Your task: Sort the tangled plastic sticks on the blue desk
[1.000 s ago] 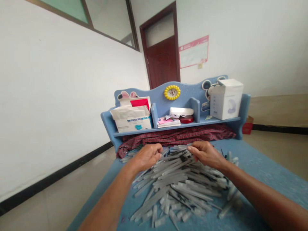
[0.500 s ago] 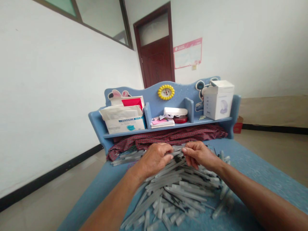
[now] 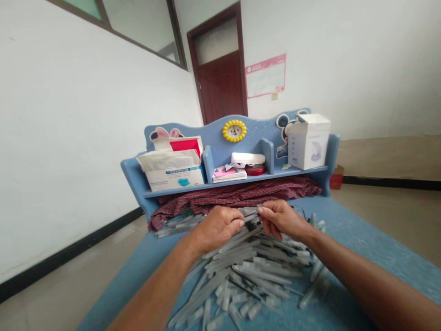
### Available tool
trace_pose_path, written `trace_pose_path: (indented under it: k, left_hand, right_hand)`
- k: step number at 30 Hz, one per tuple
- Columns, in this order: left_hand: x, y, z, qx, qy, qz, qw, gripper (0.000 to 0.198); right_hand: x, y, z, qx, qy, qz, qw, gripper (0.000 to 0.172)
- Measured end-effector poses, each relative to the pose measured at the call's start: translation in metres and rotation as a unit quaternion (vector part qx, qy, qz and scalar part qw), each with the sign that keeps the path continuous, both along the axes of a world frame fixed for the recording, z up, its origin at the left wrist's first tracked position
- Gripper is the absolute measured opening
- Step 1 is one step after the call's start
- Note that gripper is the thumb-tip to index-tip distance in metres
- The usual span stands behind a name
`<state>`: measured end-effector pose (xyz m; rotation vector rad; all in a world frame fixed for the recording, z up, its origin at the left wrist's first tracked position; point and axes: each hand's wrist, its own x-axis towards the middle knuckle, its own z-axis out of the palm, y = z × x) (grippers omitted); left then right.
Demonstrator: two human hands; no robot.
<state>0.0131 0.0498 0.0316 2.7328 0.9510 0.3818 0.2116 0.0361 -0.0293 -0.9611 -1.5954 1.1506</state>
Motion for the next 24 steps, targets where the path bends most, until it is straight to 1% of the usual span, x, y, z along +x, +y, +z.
trace_pose_path:
  k: [4, 9, 12, 14, 15, 19, 22, 24]
  left_hand:
    - [-0.0017, -0.0020, -0.0029, 0.003, 0.012, 0.011, 1.000, 0.026]
    - [-0.0012, -0.0029, -0.0063, 0.013, 0.016, 0.023, 1.000, 0.025]
    - [-0.0011, -0.0026, -0.0073, 0.008, 0.018, 0.022, 1.000, 0.025]
    - [-0.0014, -0.0022, -0.0075, 0.006, 0.024, 0.027, 0.999, 0.025]
    - [-0.0015, -0.0021, -0.0076, 0.006, 0.027, 0.031, 0.999, 0.025]
    - [-0.0016, -0.0016, -0.0085, 0.004, 0.025, 0.038, 0.999, 0.024]
    - [-0.0018, -0.0012, -0.0096, 0.001, 0.020, 0.033, 0.999, 0.025]
    - [-0.0019, -0.0012, -0.0098, 0.000, 0.020, 0.033, 0.999, 0.025]
  right_hand:
    - [-0.0013, 0.0002, -0.0019, -0.002, 0.017, 0.025, 1.000, 0.033]
    - [-0.0018, 0.0009, -0.0037, -0.030, 0.003, 0.026, 0.999, 0.038]
    - [-0.0007, -0.0005, -0.0029, -0.032, 0.012, 0.041, 0.999, 0.035]
    - [-0.0005, -0.0019, -0.0018, -0.031, 0.018, 0.050, 0.998, 0.038]
    - [-0.0007, -0.0024, -0.0015, -0.033, 0.017, 0.049, 0.998, 0.040]
    - [-0.0023, -0.0016, -0.0032, -0.049, -0.009, 0.030, 0.998, 0.036]
    - [-0.0016, 0.0000, -0.0046, -0.052, 0.010, 0.040, 0.998, 0.034]
    - [-0.0008, 0.0001, -0.0044, -0.056, 0.023, 0.051, 0.997, 0.039]
